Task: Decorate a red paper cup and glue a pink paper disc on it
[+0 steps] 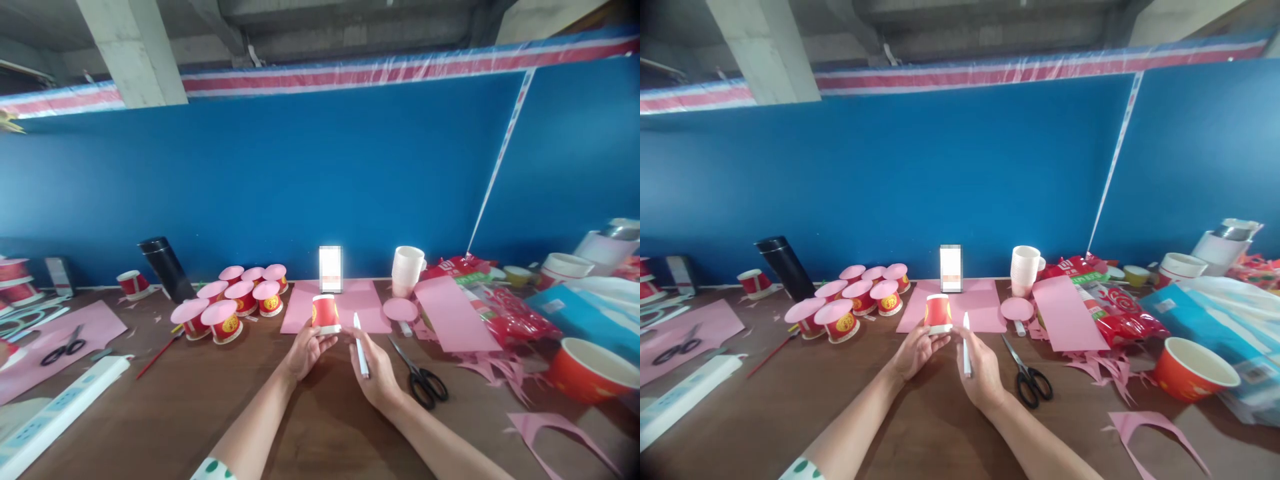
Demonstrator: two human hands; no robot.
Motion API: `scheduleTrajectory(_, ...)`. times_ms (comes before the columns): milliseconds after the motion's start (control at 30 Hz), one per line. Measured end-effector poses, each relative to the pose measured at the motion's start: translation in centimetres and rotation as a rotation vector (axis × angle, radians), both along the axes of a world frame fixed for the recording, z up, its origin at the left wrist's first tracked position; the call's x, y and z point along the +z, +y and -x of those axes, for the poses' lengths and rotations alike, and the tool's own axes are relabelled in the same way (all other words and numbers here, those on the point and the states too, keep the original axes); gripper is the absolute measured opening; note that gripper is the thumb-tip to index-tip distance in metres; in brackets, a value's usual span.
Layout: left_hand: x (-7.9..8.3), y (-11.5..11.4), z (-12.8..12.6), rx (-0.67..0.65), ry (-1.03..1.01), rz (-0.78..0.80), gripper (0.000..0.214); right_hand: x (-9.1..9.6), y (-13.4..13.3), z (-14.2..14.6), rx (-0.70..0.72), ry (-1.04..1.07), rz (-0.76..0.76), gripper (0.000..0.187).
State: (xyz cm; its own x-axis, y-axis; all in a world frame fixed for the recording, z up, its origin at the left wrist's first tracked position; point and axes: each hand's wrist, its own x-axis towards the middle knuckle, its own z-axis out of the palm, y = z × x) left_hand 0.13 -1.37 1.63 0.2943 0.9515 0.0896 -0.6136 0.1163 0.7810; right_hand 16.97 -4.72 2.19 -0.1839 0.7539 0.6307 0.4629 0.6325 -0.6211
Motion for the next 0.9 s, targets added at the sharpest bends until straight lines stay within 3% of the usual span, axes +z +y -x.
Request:
scheduleTrajectory(500,-0.43,0.04,0.05,0.029,-0.022,0.008,0.034,-0.15,0.01,-0.08,0.019,-0.007,0.024,0.036)
scheduleTrajectory(700,-0.61,0.23,0.12,0.039,-0.012,0.019,0.020,0.19,-0.09,-0.16,0.012,-0.035,0.043,0.035)
scheduleTrajectory(900,-0.48,0.12,0.01,0.061,0.017,0.002,0.024,0.30,-0.21,-0.18,-0.024,-0.029,0.008,0.035)
